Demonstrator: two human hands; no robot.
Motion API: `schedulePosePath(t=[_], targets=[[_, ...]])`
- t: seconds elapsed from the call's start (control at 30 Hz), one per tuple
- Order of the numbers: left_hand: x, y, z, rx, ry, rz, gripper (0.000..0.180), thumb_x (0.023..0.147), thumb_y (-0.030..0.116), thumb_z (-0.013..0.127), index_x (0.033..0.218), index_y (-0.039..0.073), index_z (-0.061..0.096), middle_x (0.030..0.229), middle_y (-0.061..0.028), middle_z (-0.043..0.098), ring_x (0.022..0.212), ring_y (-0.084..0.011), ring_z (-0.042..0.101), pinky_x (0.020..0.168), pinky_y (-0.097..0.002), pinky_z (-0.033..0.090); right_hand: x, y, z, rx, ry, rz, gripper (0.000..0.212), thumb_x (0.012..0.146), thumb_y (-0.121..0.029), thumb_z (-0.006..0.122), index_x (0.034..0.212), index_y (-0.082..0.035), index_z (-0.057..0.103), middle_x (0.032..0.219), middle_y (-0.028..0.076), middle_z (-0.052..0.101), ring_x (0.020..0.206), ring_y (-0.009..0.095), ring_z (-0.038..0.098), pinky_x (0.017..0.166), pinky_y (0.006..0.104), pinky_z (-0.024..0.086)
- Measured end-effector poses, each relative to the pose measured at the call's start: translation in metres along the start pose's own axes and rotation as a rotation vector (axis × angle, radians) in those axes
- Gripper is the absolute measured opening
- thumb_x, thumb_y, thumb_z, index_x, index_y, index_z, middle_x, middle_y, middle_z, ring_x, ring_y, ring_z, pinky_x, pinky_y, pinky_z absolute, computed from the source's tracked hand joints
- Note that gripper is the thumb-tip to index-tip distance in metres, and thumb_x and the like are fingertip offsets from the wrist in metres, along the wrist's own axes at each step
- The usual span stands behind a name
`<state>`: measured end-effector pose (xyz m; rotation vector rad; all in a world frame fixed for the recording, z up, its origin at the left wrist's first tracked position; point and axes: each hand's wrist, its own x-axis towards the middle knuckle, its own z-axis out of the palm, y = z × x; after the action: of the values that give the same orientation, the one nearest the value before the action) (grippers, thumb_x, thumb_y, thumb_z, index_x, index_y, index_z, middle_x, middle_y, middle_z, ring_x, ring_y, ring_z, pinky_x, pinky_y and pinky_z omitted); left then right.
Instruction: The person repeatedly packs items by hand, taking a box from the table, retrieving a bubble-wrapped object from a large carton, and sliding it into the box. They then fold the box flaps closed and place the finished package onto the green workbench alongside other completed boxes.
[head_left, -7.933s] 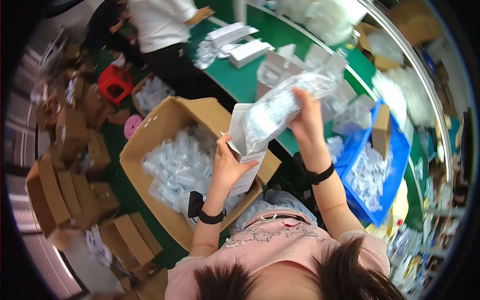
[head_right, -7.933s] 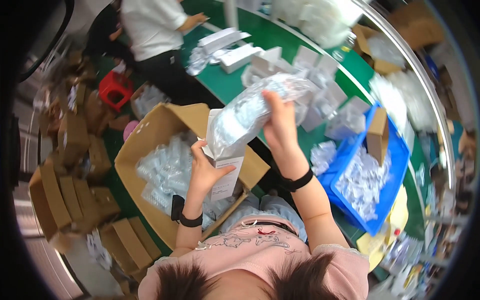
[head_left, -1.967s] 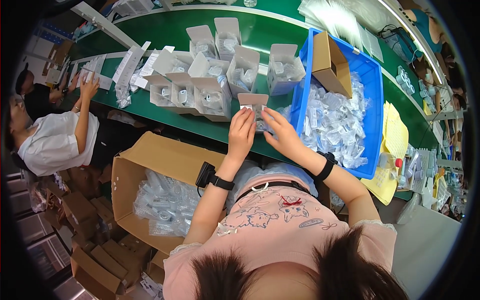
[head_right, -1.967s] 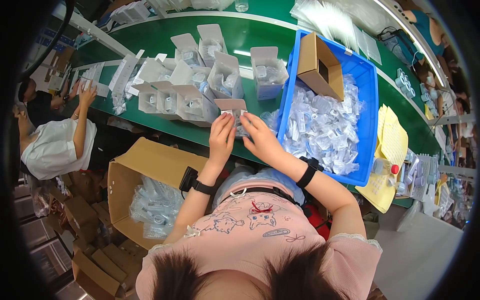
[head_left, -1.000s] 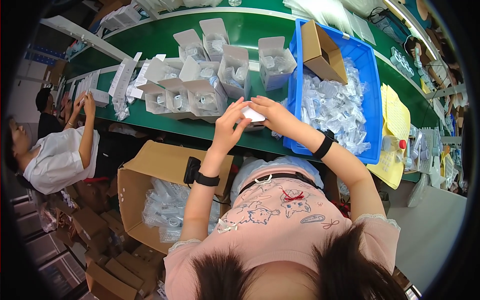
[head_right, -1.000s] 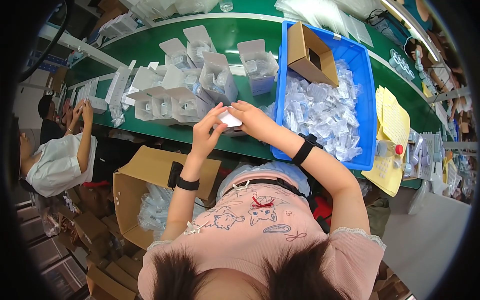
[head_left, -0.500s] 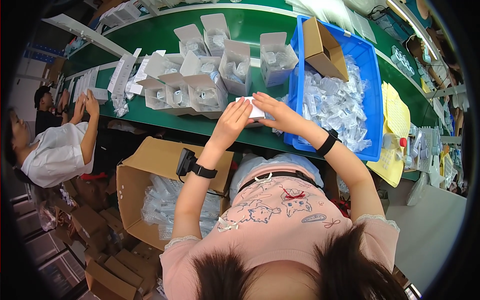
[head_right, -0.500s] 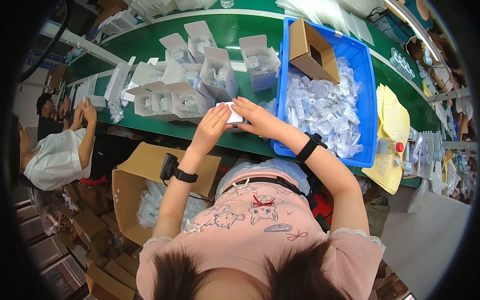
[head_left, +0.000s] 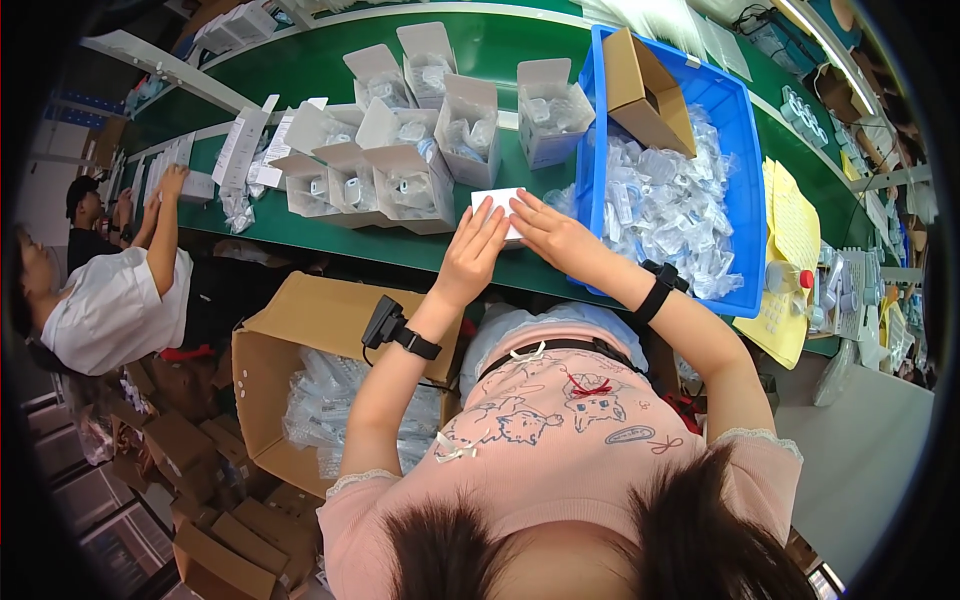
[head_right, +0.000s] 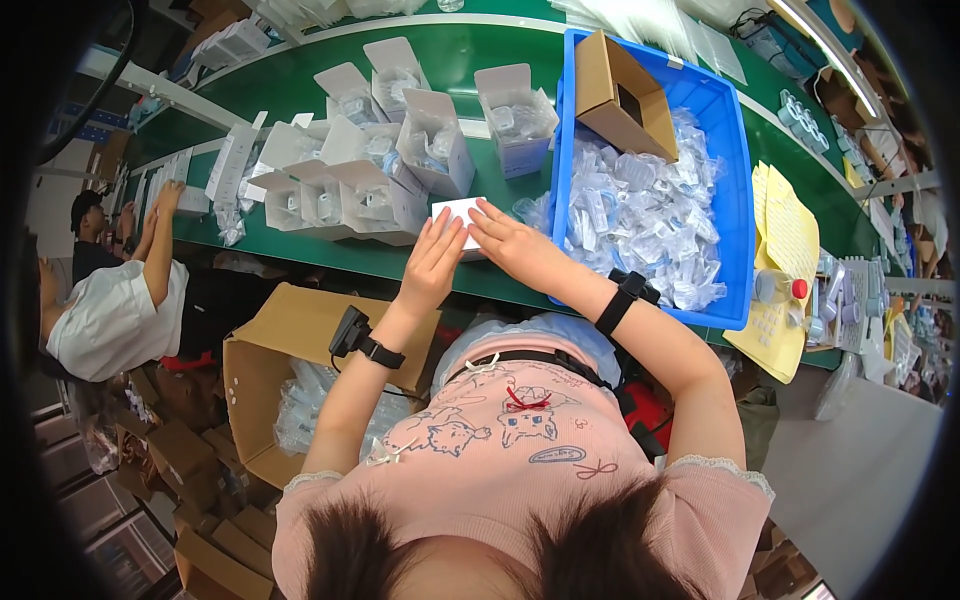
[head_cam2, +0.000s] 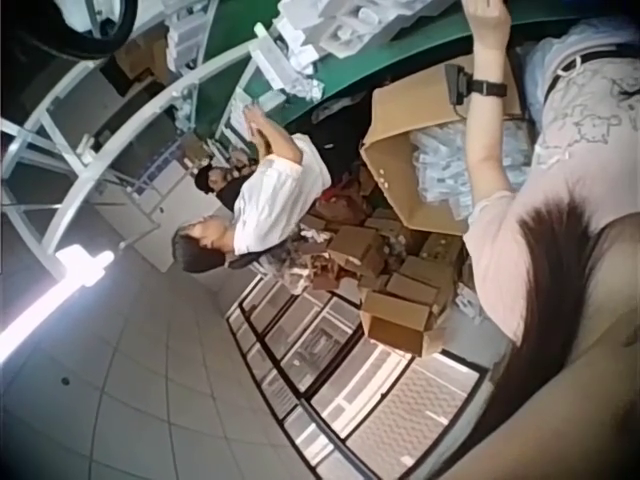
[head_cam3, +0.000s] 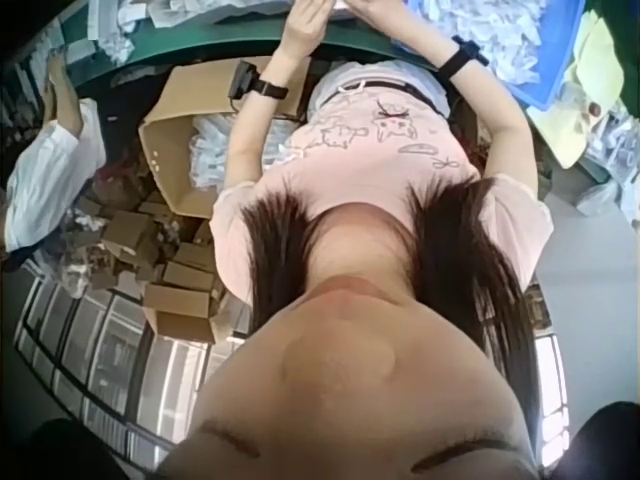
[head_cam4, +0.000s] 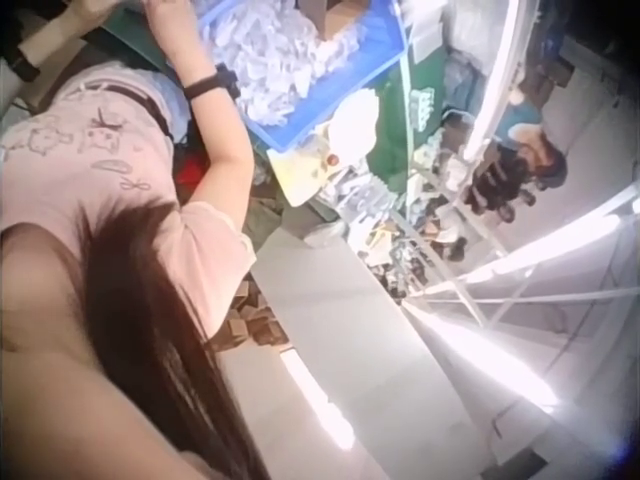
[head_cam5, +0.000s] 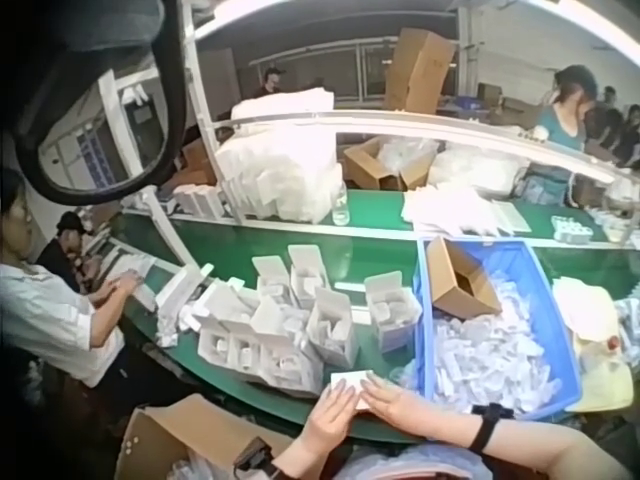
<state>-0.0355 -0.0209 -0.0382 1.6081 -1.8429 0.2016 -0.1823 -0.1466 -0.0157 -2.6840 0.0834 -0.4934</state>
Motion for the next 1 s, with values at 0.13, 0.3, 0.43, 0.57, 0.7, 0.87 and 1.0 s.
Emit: schedulePosePath(t=[0.13, 0.3, 0.43, 0.57, 0.7, 0.87, 1.0], targets=[[-0.001, 0.002, -0.004, -0.044, -0.033, -0.009, 0.036, 0.074, -0.005, 0.05, 0.11, -0.005, 0.053, 0.12, -0.015, 0.049, 0.118, -0.0344, 0.04, 0.094, -0.046, 0.036, -0.004, -0.002, 0.002, -0.131, -0.022, -0.029, 0.039, 0.075, -0.003, 0.058, 0.112, 0.004, 0.049, 0.124, 0.018, 0.044, 0.12, 0.032, 0.038, 0.095, 0.0352, 0.038], [-0.008, 0.004, 0.001, -0.022, -0.003, -0.02, 0.038, 0.074, -0.006, 0.048, 0.112, -0.005, 0.052, 0.123, -0.0146, 0.047, 0.12, -0.0347, 0.037, 0.095, -0.0453, 0.035, -0.002, -0.019, 0.0, -0.182, -0.01, 0.02, 0.042, 0.073, -0.004, 0.058, 0.112, 0.008, 0.048, 0.125, 0.02, 0.041, 0.121, 0.032, 0.037, 0.095, 0.0352, 0.037], [-0.007, -0.004, -0.002, -0.109, 0.0, -0.043, 0.037, 0.074, -0.006, 0.05, 0.111, -0.004, 0.052, 0.122, -0.0152, 0.047, 0.12, -0.0351, 0.038, 0.095, -0.0441, 0.036, -0.003, -0.009, 0.005, -0.298, -0.044, -0.037, 0.043, 0.072, -0.004, 0.059, 0.111, 0.009, 0.048, 0.125, 0.021, 0.041, 0.121, 0.033, 0.036, 0.096, 0.0361, 0.036], [-0.022, -0.004, -0.007, -0.318, 0.052, -0.189, 0.034, 0.075, -0.006, 0.052, 0.109, -0.003, 0.053, 0.122, -0.0141, 0.047, 0.12, -0.0327, 0.039, 0.093, -0.04, 0.038, -0.004, -0.009, 0.006, -0.219, -0.031, -0.008, 0.044, 0.073, -0.006, 0.06, 0.112, 0.009, 0.047, 0.124, 0.02, 0.042, 0.122, 0.035, 0.035, 0.097, 0.037, 0.035], [-0.021, 0.001, 0.002, -0.794, 0.144, -0.544, 0.017, 0.079, -0.003, 0.054, 0.095, -0.003, 0.057, 0.126, -0.0123, 0.044, 0.123, -0.0284, 0.036, 0.092, -0.0346, 0.038, -0.002, -0.015, 0.006, 0.025, 0.066, 0.102, 0.039, 0.072, -0.006, 0.062, 0.107, 0.005, 0.051, 0.123, 0.019, 0.043, 0.118, 0.036, 0.037, 0.095, 0.0374, 0.036], [-0.007, 0.025, 0.018, -1.239, 0.504, -0.832, 0.015, 0.082, -0.001, 0.051, 0.097, 0.001, 0.05, 0.134, -0.0135, 0.034, 0.126, -0.0242, 0.03, 0.1, -0.0335, 0.027, 0.007, -0.012, 0.006, 0.233, 0.18, 0.235, 0.032, 0.07, -0.006, 0.065, 0.099, -0.001, 0.053, 0.123, 0.018, 0.042, 0.113, 0.036, 0.041, 0.092, 0.0379, 0.038], [-0.004, 0.027, 0.02, -1.411, 0.605, -0.842, 0.025, 0.083, 0.0, 0.049, 0.106, 0.004, 0.041, 0.138, -0.0165, 0.025, 0.127, -0.024, 0.026, 0.103, -0.0342, 0.022, 0.013, -0.014, 0.001, 0.318, 0.12, 0.356, 0.029, 0.067, -0.005, 0.067, 0.093, -0.004, 0.053, 0.124, 0.018, 0.039, 0.111, 0.037, 0.041, 0.091, 0.0387, 0.038]])
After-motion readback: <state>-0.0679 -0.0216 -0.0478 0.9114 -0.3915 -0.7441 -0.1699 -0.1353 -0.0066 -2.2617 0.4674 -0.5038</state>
